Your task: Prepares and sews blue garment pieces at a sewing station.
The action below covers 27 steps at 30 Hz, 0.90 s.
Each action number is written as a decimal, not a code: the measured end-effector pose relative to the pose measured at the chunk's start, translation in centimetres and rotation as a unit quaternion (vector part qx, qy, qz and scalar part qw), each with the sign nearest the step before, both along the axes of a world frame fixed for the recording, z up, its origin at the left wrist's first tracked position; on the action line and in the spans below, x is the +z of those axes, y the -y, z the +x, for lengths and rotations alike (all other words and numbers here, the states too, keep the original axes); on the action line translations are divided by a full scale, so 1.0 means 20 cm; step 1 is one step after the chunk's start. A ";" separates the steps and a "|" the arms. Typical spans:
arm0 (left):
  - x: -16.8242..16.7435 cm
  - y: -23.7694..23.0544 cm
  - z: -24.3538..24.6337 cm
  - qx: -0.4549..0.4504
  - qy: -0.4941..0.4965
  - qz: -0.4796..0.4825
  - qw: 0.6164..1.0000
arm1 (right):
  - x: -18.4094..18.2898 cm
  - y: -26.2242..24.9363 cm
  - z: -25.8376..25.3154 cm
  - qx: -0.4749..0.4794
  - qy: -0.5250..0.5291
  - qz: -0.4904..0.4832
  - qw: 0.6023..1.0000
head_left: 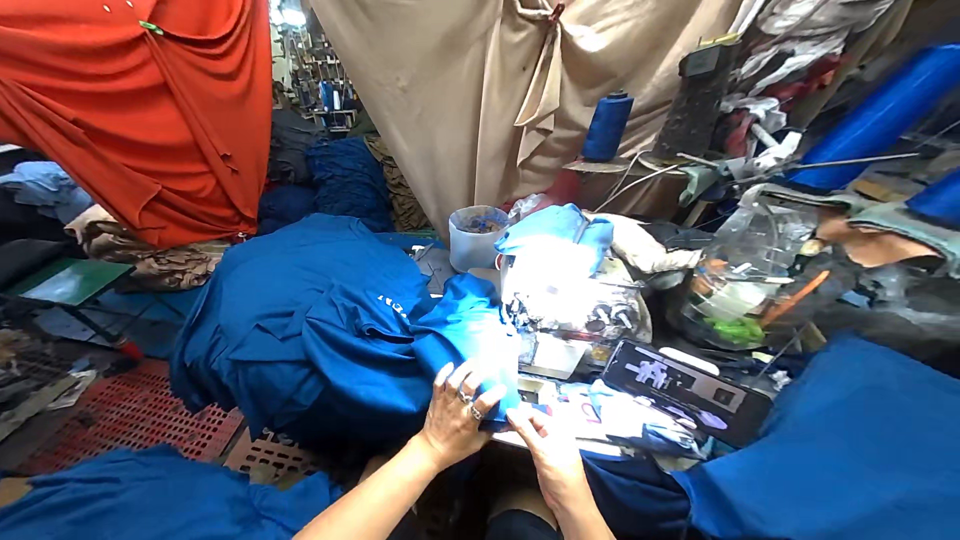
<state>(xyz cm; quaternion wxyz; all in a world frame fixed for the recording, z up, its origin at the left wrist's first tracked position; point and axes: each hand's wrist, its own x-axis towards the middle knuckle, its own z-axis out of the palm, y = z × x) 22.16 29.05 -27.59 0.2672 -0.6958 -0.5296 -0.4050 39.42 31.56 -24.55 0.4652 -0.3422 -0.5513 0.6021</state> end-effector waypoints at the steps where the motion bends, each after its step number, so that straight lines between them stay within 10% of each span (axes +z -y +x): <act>1: 0.01 -0.04 -0.02 0.003 -0.014 0.003 1.000 | -0.02 0.00 -0.01 -0.005 0.026 0.011 1.000; 5: 0.18 -0.13 -0.02 0.026 -0.041 -0.146 0.988 | -0.13 0.01 -0.04 -0.017 0.103 0.030 0.994; 9: 0.38 -0.18 0.04 0.053 -0.059 -0.439 0.895 | -0.13 0.00 -0.04 -0.028 0.127 0.048 0.990; 19: 0.38 -0.23 -0.03 0.026 -0.070 -0.271 0.960 | 0.06 -0.41 -0.14 -0.057 0.166 0.037 0.984; 27: 0.49 -0.32 -0.06 -0.014 -0.025 -0.402 0.915 | 0.12 -0.51 -0.21 -0.088 0.182 -0.026 0.979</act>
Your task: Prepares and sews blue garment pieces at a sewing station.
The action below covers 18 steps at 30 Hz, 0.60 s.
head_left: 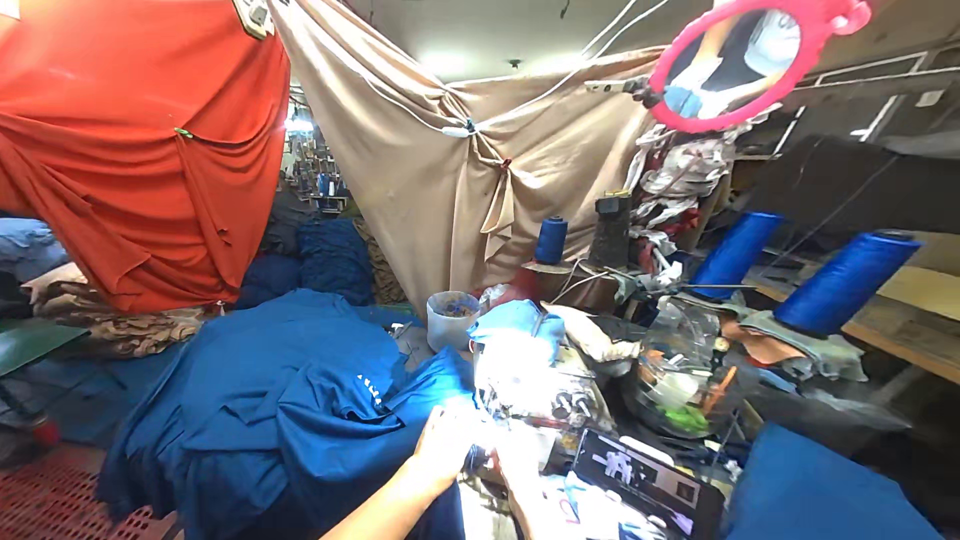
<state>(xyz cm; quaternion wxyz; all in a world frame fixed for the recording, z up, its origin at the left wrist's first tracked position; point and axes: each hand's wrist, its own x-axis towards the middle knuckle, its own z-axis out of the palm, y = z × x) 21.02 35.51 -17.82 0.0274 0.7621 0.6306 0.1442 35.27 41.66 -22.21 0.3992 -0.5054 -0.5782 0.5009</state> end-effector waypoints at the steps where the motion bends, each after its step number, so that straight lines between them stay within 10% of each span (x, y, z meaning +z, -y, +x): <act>1: 0.01 -0.01 0.00 0.008 0.003 -0.024 1.000 | 0.00 0.00 0.00 -0.001 -0.002 0.004 1.000; 11: 0.07 -0.16 0.02 0.087 -0.011 -0.090 0.992 | -0.01 0.00 0.02 0.010 0.035 0.043 0.998; 18: 0.07 0.18 0.02 0.110 0.025 -0.078 0.991 | -0.07 0.09 0.03 0.027 0.096 0.413 0.905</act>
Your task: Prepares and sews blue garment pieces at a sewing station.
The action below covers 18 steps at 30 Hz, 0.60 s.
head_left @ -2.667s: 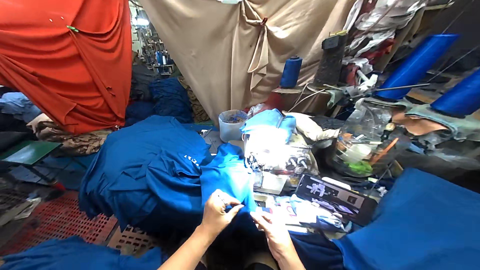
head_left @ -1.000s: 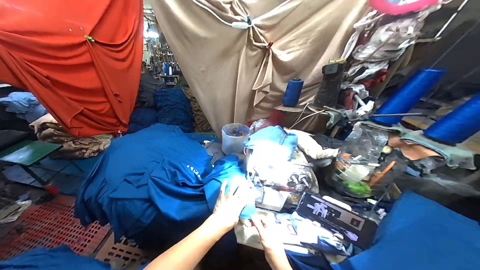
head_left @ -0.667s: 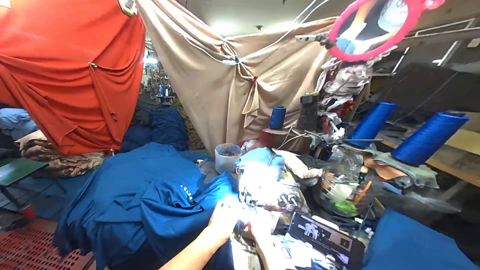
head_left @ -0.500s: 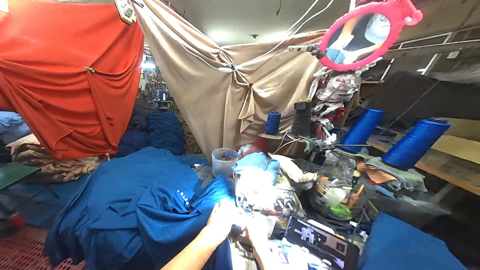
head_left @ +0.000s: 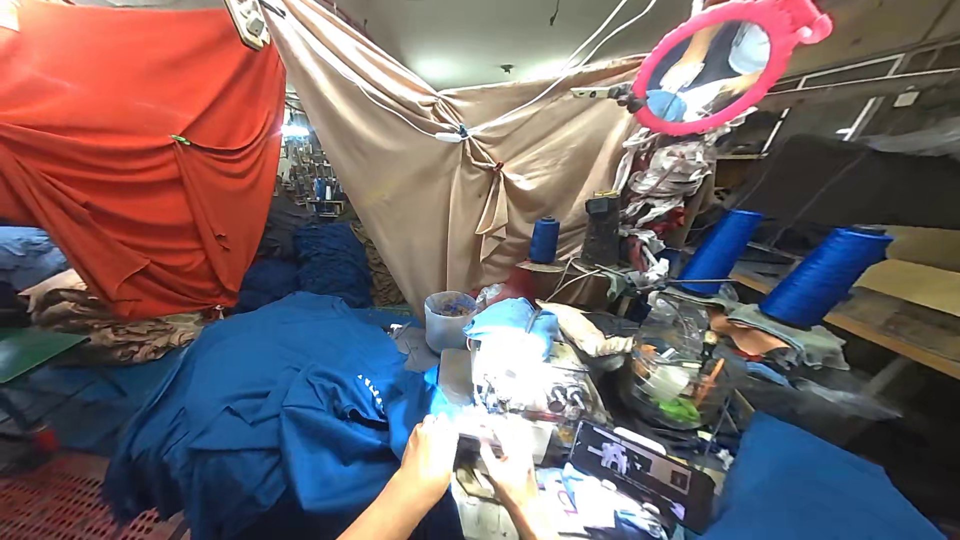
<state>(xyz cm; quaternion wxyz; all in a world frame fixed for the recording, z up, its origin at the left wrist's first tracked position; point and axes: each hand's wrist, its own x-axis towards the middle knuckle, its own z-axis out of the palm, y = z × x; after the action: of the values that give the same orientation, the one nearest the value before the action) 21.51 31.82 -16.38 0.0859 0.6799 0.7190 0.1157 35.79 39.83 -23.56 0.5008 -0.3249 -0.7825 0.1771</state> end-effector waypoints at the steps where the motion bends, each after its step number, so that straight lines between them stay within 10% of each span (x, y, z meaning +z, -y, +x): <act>1: 0.01 0.07 0.01 -0.010 0.007 -0.002 1.000 | -0.02 0.03 0.01 0.049 0.014 0.019 0.999; 13: -0.09 0.01 0.11 -0.030 0.041 0.149 0.988 | -0.05 -0.05 0.14 -0.074 0.104 0.172 0.977; 18: 0.01 0.08 0.11 0.003 0.052 0.042 0.998 | -0.02 0.07 0.20 -0.041 0.033 0.109 0.993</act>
<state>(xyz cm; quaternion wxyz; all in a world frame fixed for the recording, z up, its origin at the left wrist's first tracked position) 23.64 30.25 -16.18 0.0942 0.6734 0.7104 0.1816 39.83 38.47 -23.98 0.5143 -0.3059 -0.7990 0.0592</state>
